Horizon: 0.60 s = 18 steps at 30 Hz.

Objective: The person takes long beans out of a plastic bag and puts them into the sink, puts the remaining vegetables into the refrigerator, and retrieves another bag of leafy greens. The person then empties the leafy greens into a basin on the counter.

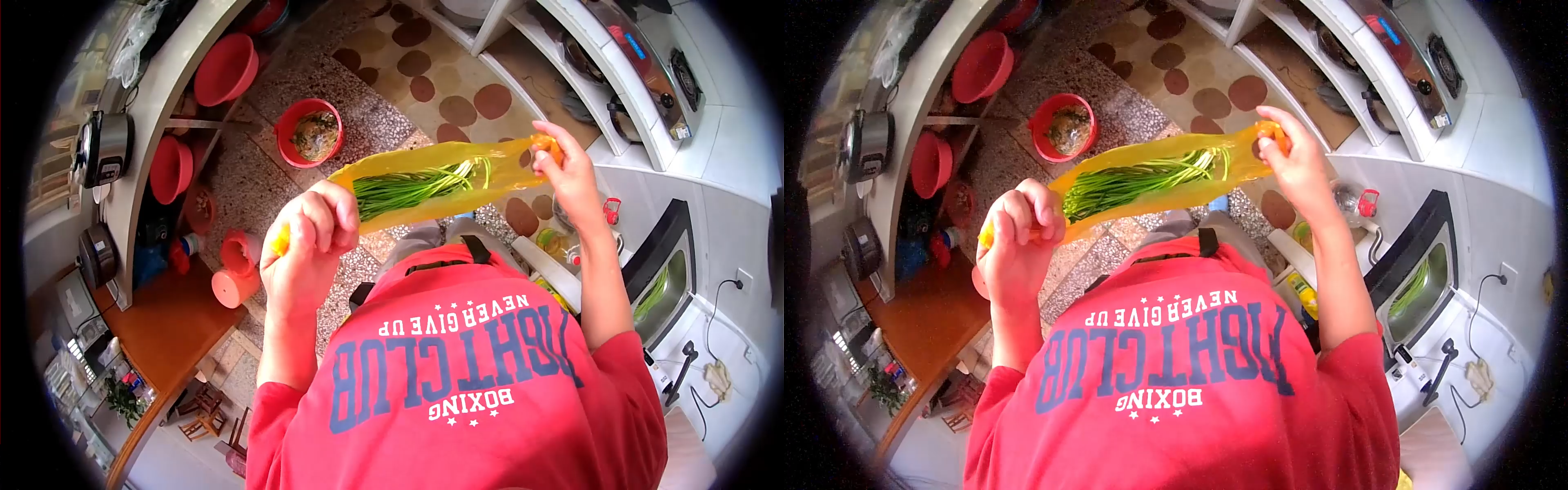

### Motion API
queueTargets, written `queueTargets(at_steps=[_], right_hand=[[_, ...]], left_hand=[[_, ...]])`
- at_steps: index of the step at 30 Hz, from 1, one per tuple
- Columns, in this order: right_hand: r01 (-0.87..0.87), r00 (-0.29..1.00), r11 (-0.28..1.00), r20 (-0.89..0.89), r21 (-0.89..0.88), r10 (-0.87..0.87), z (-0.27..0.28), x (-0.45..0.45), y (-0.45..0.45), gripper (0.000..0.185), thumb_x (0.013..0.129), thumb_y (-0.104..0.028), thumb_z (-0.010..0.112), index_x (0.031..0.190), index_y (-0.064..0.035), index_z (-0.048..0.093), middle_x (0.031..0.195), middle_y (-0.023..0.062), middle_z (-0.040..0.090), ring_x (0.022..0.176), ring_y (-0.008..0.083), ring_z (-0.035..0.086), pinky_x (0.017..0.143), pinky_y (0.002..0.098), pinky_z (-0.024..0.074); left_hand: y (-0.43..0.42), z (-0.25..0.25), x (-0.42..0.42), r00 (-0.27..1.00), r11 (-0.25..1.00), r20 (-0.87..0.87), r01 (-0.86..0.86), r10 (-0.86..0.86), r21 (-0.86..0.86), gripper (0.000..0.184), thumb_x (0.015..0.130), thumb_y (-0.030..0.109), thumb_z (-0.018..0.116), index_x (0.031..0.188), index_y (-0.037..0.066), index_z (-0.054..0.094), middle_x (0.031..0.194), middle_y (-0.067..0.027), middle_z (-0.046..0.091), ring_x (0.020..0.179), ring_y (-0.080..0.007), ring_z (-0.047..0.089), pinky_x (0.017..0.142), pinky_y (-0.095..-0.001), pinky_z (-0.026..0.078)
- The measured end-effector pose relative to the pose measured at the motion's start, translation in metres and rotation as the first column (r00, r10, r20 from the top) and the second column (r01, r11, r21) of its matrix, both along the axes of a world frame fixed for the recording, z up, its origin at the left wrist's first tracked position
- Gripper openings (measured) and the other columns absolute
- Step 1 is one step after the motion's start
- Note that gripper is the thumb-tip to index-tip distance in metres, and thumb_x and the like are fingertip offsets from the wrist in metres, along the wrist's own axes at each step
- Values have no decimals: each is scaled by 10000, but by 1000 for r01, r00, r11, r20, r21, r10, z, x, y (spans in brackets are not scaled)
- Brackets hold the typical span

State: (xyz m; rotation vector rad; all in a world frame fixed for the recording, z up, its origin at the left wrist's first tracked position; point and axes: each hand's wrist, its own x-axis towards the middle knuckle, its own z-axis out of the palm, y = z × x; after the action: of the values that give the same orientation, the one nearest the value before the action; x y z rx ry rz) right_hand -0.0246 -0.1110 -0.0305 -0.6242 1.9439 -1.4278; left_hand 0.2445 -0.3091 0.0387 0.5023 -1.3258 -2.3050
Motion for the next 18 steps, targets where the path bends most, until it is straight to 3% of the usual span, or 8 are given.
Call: queueTargets(at_steps=[2, 4, 6, 9, 12, 15, 17, 18], right_hand=[[-58, 972, 990, -218, 125, 85, 5, 1, -6, 415, 858, -2, 576, 1266, -59, 523, 949, 47, 584, 806, 160, 571, 750, 283, 485], [-100, 476, 955, -830, 278, 291, 26, 9, -18, 425, 826, -4, 594, 1243, -58, 531, 954, 101, 584, 857, 277, 586, 823, 368, 479], [-136, 508, 966, -821, 220, 259, 44, 19, -34, 355, 816, -16, 599, 1168, -49, 572, 954, 134, 574, 907, 342, 572, 871, 417, 454], [-653, 646, 753, -464, 76, 607, 46, 34, -63, 228, 851, -72, 567, 1068, -14, 602, 960, 156, 603, 928, 325, 583, 876, 411, 448], [-905, 413, 422, -133, 45, 901, 6, 49, -118, 231, 894, -121, 510, 1049, 20, 606, 1061, 158, 627, 997, 313, 595, 855, 378, 459], [-973, 214, 225, -161, 57, 964, -60, 67, -159, 263, 898, -140, 501, 1088, 13, 599, 1077, 168, 636, 1020, 312, 594, 854, 382, 464], [-902, 19, 41, -57, 429, 998, -98, 78, -177, 290, 828, -65, 497, 1084, 16, 605, 1032, 205, 650, 908, 321, 643, 764, 422, 501], [-904, 10, 35, -62, 425, 998, -124, 83, -179, 290, 828, -65, 497, 1084, 16, 605, 1032, 205, 650, 908, 321, 643, 764, 422, 501]], left_hand=[[0, -1, 2, 999, 1000, -28, -22, 22, 0, 392, 975, 343, 462, 690, 80, 407, 860, -96, 458, 699, -138, 392, 619, -266, 344], [2, -1, 2, 998, 998, -43, -55, 55, -5, 387, 984, 325, 442, 698, 65, 416, 870, -107, 473, 681, -131, 379, 606, -256, 331], [3, -1, 2, 995, 996, -52, -91, 91, -13, 385, 994, 307, 422, 706, 51, 425, 879, -117, 488, 662, -124, 365, 592, -246, 318], [2, 2, 3, 993, 993, -37, -113, 112, -37, 397, 990, 327, 434, 707, 49, 422, 883, -118, 485, 656, -124, 363, 577, -242, 316], [4, 10, 4, 988, 986, -25, -152, 150, -68, 402, 987, 339, 445, 709, 49, 423, 889, -116, 489, 654, -122, 373, 557, -239, 311], [7, 22, 3, 982, 973, -25, -190, 188, -133, 415, 986, 348, 449, 693, 56, 430, 892, -118, 501, 647, -113, 389, 543, -234, 315], [10, 29, 5, 982, 972, -28, -189, 187, -137, 421, 986, 351, 448, 687, 55, 433, 890, -121, 505, 638, -111, 385, 542, -235, 318], [12, 31, 6, 984, 975, -35, -179, 175, -134, 427, 986, 354, 448, 682, 54, 435, 887, -123, 508, 629, -110, 382, 541, -236, 322]])
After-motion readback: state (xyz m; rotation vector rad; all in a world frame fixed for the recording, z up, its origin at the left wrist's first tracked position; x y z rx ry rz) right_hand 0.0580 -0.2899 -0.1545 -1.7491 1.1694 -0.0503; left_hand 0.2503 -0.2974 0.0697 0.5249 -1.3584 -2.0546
